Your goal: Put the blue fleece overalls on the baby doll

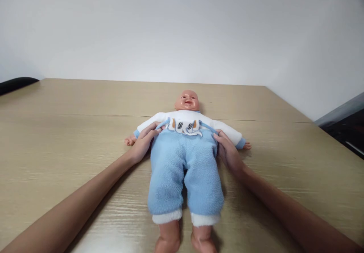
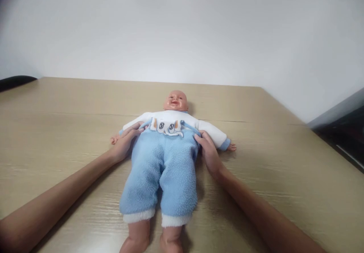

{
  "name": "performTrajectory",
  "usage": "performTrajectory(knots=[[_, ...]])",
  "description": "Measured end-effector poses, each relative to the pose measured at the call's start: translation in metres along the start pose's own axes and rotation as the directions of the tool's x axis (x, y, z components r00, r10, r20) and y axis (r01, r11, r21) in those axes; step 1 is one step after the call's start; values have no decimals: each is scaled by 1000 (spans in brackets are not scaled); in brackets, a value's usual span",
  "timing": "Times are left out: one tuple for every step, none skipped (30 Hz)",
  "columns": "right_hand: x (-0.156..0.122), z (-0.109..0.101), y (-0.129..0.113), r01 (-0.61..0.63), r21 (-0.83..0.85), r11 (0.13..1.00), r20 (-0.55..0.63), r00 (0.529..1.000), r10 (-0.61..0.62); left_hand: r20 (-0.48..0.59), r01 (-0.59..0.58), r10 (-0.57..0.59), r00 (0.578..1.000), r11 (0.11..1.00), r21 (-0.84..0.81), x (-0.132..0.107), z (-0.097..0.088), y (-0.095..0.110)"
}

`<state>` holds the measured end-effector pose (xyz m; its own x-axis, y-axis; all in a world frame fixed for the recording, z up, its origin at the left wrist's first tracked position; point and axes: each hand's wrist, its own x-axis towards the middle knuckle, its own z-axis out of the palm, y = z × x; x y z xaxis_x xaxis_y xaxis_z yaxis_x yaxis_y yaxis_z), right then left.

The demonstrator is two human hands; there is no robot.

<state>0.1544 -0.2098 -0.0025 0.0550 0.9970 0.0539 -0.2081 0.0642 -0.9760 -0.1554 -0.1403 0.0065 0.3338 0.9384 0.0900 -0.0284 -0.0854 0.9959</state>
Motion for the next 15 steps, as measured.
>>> performTrajectory(knots=[[0,0,-3,11,-59,998,6,1000,-11,21,-15,14,1000,999,36,1,-2,5],[1,0,-7,32,-122,992,9,999,-31,43,-23,20,999,998,57,3,-3,9],[3,0,-12,59,-185,981,15,998,-58,65,-29,25,998,997,67,6,-4,13],[6,2,-16,91,-240,966,21,996,-89,84,-38,32,996,997,69,8,-3,15],[10,3,-21,122,-287,950,26,993,-119,100,-50,43,994,996,68,11,-2,17],[15,4,-24,145,-321,936,30,989,-143,107,-64,57,993,996,65,14,-1,18],[20,5,-25,155,-338,928,29,988,-154,102,-74,68,992,996,58,16,1,18],[24,6,-25,152,-345,926,28,988,-152,87,-77,72,994,996,54,17,3,17],[28,5,-23,137,-352,926,35,990,-134,62,-74,71,996,995,61,16,4,16],[30,3,-20,121,-362,924,45,993,-112,36,-66,63,997,994,88,15,5,13],[30,0,-16,105,-381,919,62,994,-88,15,-52,51,999,989,138,12,4,11],[29,-3,-12,95,-403,910,77,995,-69,4,-36,36,999,978,204,9,1,8],[26,-8,-9,97,-435,895,93,994,-63,6,-23,22,1000,961,275,5,-2,6],[21,-12,-6,114,-474,873,110,991,-70,20,-18,12,1000,940,341,2,-7,4],[17,-16,-4,140,-513,847,126,988,-86,44,-20,3,999,920,390,-2,-12,3]])
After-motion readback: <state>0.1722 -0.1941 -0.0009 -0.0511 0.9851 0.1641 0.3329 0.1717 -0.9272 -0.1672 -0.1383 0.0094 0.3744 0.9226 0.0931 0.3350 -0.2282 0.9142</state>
